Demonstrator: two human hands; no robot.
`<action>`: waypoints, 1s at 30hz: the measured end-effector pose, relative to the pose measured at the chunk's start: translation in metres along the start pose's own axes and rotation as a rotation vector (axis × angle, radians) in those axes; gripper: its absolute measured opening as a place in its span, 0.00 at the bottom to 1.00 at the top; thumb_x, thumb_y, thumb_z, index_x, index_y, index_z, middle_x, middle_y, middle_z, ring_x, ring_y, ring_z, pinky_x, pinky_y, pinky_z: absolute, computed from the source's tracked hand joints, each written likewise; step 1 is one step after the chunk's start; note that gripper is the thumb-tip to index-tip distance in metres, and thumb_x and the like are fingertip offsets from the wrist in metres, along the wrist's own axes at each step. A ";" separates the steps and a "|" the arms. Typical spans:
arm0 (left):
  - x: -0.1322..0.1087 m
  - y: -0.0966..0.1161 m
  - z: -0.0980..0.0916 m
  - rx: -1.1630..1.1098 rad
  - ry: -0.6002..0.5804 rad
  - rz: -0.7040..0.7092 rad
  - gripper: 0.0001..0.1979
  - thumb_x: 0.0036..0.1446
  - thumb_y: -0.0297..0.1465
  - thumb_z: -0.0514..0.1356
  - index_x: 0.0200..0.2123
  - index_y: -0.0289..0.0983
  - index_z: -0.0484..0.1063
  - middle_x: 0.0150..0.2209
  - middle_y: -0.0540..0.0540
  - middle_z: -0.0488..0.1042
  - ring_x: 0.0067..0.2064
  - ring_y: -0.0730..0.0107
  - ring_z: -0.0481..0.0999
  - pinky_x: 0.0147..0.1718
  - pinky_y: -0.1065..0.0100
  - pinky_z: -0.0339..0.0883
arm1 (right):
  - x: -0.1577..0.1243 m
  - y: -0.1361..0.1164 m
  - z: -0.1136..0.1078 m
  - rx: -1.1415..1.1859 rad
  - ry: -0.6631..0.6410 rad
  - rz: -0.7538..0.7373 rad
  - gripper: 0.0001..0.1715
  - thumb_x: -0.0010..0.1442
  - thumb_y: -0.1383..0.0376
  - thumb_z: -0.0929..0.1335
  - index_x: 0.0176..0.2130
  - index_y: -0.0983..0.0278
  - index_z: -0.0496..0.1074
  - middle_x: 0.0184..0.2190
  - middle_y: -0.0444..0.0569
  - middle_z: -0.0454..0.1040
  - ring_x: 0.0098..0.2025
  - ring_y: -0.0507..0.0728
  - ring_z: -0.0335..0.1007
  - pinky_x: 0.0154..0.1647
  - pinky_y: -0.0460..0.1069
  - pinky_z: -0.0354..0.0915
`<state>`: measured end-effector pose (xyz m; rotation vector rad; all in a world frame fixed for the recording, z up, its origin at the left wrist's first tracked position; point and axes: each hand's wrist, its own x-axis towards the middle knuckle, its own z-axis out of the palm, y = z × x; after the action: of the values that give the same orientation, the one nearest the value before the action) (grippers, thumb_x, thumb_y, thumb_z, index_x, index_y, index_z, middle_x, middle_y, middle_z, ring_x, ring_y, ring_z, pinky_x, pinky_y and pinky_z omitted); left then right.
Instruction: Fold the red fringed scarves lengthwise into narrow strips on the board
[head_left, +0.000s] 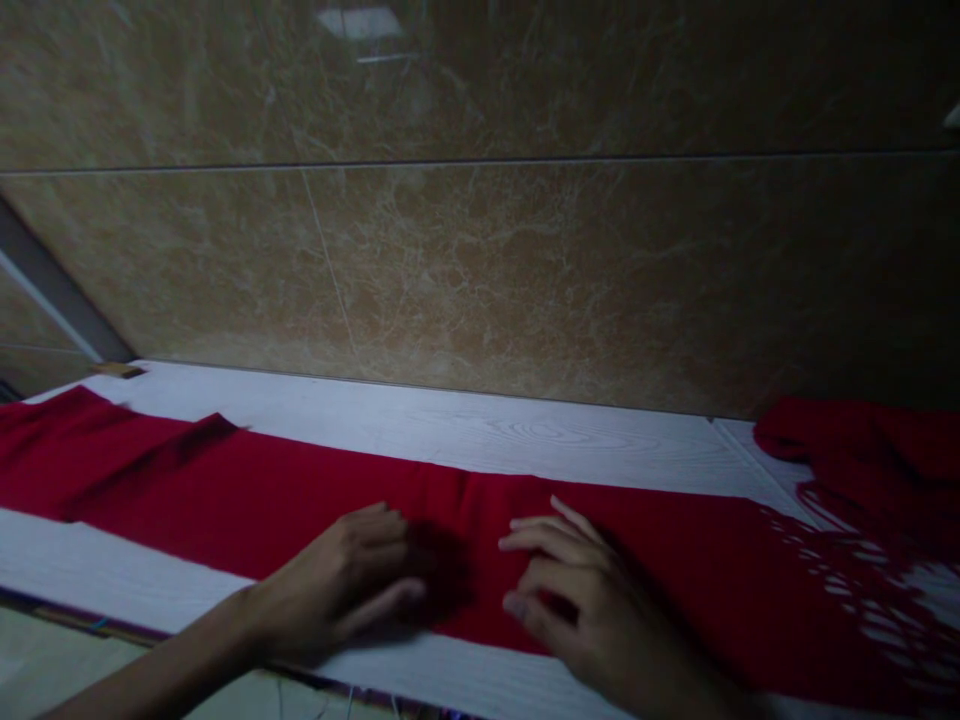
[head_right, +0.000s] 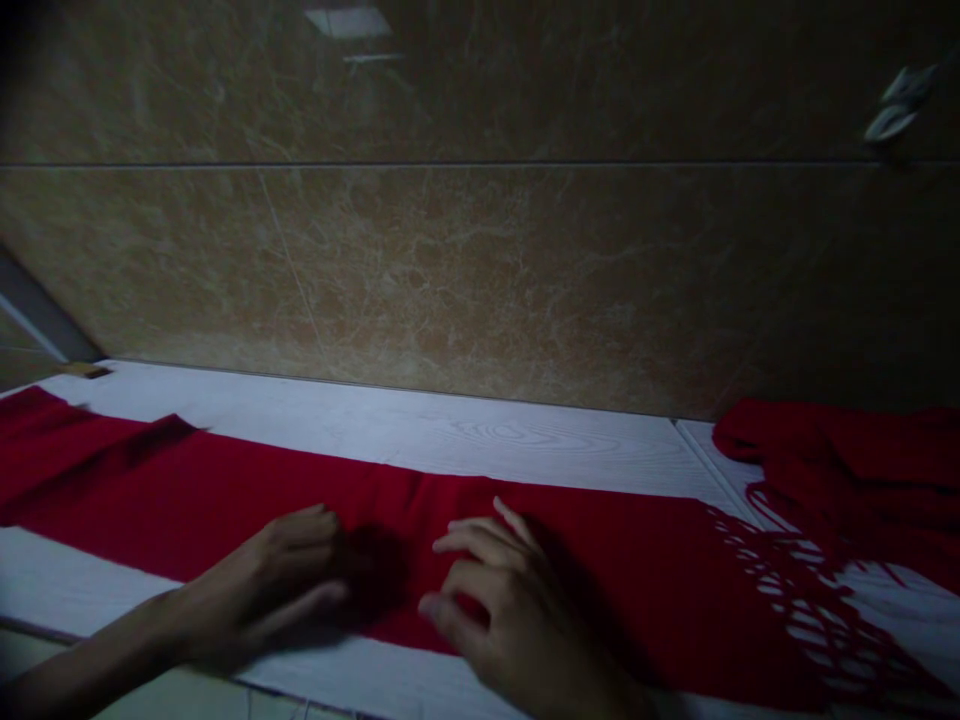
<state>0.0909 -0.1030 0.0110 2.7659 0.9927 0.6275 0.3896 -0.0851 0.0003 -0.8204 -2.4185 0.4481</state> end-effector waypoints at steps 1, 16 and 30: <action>0.007 -0.013 -0.005 -0.028 0.030 -0.112 0.15 0.72 0.37 0.50 0.42 0.39 0.76 0.34 0.47 0.76 0.35 0.69 0.73 0.37 0.68 0.65 | 0.012 0.006 -0.004 -0.045 0.018 0.066 0.06 0.70 0.62 0.70 0.39 0.58 0.76 0.49 0.41 0.77 0.54 0.55 0.71 0.66 0.57 0.56; 0.050 -0.114 -0.021 -0.327 -0.199 -0.567 0.29 0.59 0.59 0.54 0.35 0.36 0.71 0.29 0.49 0.71 0.28 0.70 0.65 0.26 0.71 0.57 | 0.082 0.075 0.007 -0.265 -0.098 0.385 0.21 0.75 0.57 0.63 0.31 0.62 0.69 0.31 0.45 0.75 0.34 0.55 0.68 0.33 0.49 0.52; 0.049 -0.131 -0.009 0.005 -0.161 -0.504 0.26 0.64 0.54 0.48 0.33 0.38 0.70 0.32 0.45 0.74 0.32 0.65 0.70 0.35 0.65 0.67 | 0.079 0.085 0.001 -0.251 -0.031 0.398 0.07 0.69 0.62 0.70 0.40 0.64 0.73 0.38 0.48 0.76 0.40 0.58 0.72 0.38 0.50 0.62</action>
<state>0.0459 0.0292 0.0013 2.3698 1.5639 0.3176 0.3749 0.0296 -0.0092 -1.4262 -2.3684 0.3067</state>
